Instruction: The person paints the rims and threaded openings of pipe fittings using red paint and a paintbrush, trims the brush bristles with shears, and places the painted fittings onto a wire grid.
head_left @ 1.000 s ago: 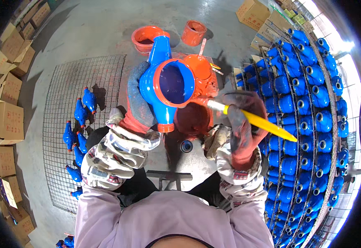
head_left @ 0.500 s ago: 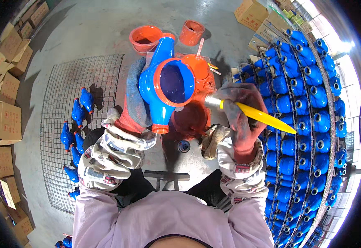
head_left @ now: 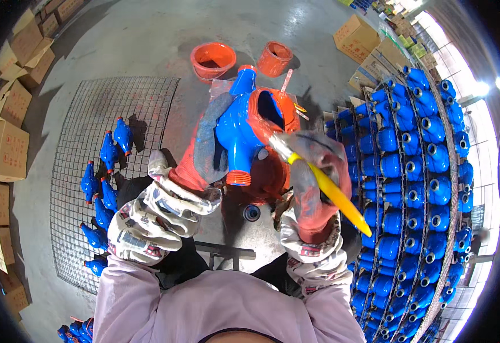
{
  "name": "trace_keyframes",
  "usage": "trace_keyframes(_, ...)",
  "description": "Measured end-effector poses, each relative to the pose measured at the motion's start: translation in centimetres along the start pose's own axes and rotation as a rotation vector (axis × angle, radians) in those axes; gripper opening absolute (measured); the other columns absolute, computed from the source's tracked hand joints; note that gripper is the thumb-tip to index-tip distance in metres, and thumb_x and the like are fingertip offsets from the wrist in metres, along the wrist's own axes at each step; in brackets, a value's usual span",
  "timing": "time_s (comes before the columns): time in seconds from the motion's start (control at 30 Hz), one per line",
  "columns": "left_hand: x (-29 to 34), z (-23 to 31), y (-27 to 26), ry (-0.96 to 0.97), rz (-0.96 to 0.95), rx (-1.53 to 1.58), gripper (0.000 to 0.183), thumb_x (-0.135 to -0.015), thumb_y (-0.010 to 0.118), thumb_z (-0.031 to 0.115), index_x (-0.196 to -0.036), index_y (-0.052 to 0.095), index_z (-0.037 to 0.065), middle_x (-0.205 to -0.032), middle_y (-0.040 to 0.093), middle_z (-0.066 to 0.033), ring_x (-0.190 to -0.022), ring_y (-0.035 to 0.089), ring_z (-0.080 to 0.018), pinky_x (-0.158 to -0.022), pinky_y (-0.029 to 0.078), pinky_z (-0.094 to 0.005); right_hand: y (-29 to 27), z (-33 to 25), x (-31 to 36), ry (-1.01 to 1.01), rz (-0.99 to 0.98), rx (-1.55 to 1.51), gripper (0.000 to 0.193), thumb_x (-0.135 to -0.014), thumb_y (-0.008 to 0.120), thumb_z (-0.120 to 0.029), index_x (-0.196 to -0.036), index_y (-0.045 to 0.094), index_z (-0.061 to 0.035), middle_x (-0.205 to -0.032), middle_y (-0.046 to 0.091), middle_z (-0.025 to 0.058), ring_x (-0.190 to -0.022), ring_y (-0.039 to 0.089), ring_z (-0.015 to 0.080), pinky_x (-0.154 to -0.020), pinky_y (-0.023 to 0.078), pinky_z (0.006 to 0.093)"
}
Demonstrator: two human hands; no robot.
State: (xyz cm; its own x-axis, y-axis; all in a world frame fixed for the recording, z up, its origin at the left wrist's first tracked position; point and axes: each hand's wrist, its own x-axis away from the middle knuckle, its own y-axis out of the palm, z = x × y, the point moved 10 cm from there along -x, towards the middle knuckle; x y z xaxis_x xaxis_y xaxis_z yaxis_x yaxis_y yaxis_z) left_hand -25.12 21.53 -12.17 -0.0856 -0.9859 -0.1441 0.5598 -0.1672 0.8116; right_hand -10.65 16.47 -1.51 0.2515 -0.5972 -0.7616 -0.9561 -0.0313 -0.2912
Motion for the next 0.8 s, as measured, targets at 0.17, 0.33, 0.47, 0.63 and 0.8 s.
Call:
trace_keyframes(0.17,0.1,-1.0,-0.1,-0.113,-0.008,0.343,0.064,-0.091,0.053,0.054,-0.138,0.041,0.011,-0.118,0.059,-0.0166,-0.097,0.066,-0.0326,-0.072,0.060,-0.0465,-1.8,0.8,2.0,-0.006,0.063,-0.017,0.042,-0.087,0.062,-0.045,-0.099,0.057,-0.0049,-0.102,0.065,0.0190,-0.094,0.063,0.0323,-0.084,0.049,0.0398)
trace_keyframes(0.33,0.9,-2.3,0.3,-0.319,-0.173,0.582,0.081,-0.086,0.051,0.067,-0.142,0.036,0.010,-0.122,0.056,-0.0234,-0.094,0.067,-0.0382,-0.072,0.062,-0.0481,-3.4,2.5,1.5,0.023,0.038,-0.144,0.036,-0.088,0.061,-0.034,-0.097,0.058,0.0001,-0.104,0.061,0.0192,-0.094,0.059,0.0260,-0.084,0.046,0.0367)
trace_keyframes(0.47,2.1,-2.4,2.3,-0.464,-0.453,0.672,0.086,-0.085,0.048,0.071,-0.143,0.034,0.010,-0.123,0.053,-0.0319,-0.088,0.067,-0.0419,-0.063,0.062,-0.0466,-4.5,3.9,0.9,0.084,0.054,-0.186,0.032,-0.090,0.058,-0.030,-0.096,0.060,0.0015,-0.099,0.061,0.0147,-0.093,0.057,0.0234,-0.084,0.045,0.0364)
trace_keyframes(0.63,1.3,-2.7,1.2,-0.410,-0.410,0.598,0.085,-0.085,0.048,0.071,-0.142,0.036,0.009,-0.116,0.057,-0.0326,-0.082,0.068,-0.0425,-0.059,0.063,-0.0449,-7.7,9.4,2.8,0.308,0.326,-0.278,0.030,-0.091,0.058,-0.024,-0.104,0.061,0.0030,-0.108,0.062,0.0140,-0.096,0.060,0.0227,-0.085,0.048,0.0339)
trace_keyframes(0.8,0.8,-1.1,-1.6,-0.178,-0.165,0.423,0.070,-0.089,0.050,0.063,-0.134,0.041,0.010,-0.119,0.058,-0.0202,-0.089,0.067,-0.0351,-0.067,0.061,-0.0444,-2.9,2.3,1.7,0.265,0.125,0.224,0.035,-0.100,0.045,-0.029,-0.103,0.061,0.0022,-0.092,0.065,0.0142,-0.067,0.060,0.0202,-0.063,0.049,0.0315)
